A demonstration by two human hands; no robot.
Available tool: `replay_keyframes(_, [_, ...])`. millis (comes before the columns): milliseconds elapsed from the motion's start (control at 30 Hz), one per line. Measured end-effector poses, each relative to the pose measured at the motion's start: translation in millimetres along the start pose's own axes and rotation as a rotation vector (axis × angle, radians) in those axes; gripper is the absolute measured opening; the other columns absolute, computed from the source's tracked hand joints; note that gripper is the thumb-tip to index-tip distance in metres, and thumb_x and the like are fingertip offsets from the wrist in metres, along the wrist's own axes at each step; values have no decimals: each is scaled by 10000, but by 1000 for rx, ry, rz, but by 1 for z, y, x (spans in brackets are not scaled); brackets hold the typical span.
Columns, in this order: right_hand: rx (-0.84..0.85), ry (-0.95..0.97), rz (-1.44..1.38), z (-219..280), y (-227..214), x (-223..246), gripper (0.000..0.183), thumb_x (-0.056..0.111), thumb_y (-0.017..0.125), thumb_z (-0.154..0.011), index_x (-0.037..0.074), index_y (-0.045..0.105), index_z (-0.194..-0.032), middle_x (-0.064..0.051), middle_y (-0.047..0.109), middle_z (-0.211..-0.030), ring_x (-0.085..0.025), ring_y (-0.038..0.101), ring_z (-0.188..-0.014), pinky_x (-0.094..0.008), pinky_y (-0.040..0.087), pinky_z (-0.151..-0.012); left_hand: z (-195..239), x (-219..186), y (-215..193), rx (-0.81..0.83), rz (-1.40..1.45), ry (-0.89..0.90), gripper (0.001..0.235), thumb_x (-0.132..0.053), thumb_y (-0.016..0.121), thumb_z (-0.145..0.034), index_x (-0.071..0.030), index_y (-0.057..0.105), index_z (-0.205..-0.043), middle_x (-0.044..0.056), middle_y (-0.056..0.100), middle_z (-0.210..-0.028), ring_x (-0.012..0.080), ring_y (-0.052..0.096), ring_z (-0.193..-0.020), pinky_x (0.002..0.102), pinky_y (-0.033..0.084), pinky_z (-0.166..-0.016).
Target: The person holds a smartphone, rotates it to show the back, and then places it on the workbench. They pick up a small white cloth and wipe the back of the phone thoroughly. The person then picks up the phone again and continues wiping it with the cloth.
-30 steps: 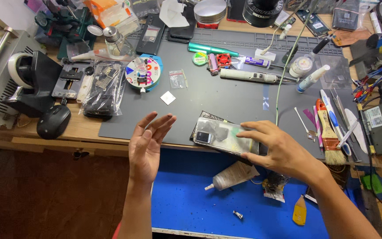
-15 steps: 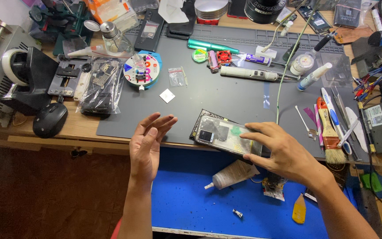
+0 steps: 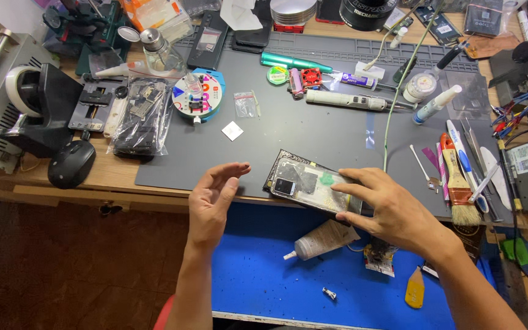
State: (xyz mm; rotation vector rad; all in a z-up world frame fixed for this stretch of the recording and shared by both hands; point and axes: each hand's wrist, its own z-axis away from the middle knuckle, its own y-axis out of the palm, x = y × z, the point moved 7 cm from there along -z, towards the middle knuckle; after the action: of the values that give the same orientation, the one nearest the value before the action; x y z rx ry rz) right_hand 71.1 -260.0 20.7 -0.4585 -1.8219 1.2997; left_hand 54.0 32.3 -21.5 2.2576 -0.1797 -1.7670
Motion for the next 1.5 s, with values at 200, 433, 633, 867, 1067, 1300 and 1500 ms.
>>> replay_keyframes(200, [-27,-58,26,1,0,1,388,326,800,-873,185,713,-1225,-102,660,-1356,-328,633,-1254,-467,514,-1042,-2,-13,19,134,-487,111,245,-114,706,-984,-71,740,-1223,155,749,-1249,322,679,-1268,455,493,-1107])
replay_keyframes(433, [-45,-79,58,2,2,2,385,328,794,-884,184,708,-1231,-102,647,-1361,-315,627,-1261,-447,522,-1042,5,1,34,278,-904,495,162,-178,795,-936,-159,789,-1096,52,691,-1143,302,650,-1187,462,469,-1132])
replay_keyframes(633, [-36,-67,85,5,6,0,402,344,786,-885,195,707,-1250,-100,638,-1368,-317,619,-1271,-446,522,-1049,6,4,36,310,-954,508,166,-193,788,-939,-157,780,-1101,42,674,-1105,280,649,-1172,457,457,-1152])
replay_keyframes(867, [-62,-28,123,12,9,-2,398,350,766,-899,217,697,-1267,-72,643,-1313,-285,622,-1288,-456,480,-1137,5,8,33,283,-930,512,223,-183,785,-938,-146,760,-1156,43,681,-1130,287,651,-1187,457,451,-1163])
replay_keyframes(1067, [-135,-69,215,16,11,-1,414,434,737,-916,220,691,-1267,-40,645,-1342,-249,595,-1323,-444,389,-1228,1,-3,41,250,-883,545,239,-110,771,-938,-132,752,-1175,38,683,-1140,287,664,-1177,458,461,-1156])
replay_keyframes(1300, [-144,-43,206,19,17,-2,393,380,674,-974,180,667,-1313,-48,632,-1367,-243,579,-1338,-454,374,-1235,-7,-7,92,285,-920,595,284,-103,737,-974,-98,710,-1257,90,687,-1307,326,627,-1321,497,396,-1202])
replay_keyframes(1500, [-137,-12,228,21,18,-1,423,385,653,-984,177,636,-1352,-30,605,-1406,-227,552,-1363,-440,345,-1253,-13,38,149,511,-1309,594,531,-385,437,-1130,-75,510,-1555,186,427,-1657,332,284,-1594,580,30,-1291])
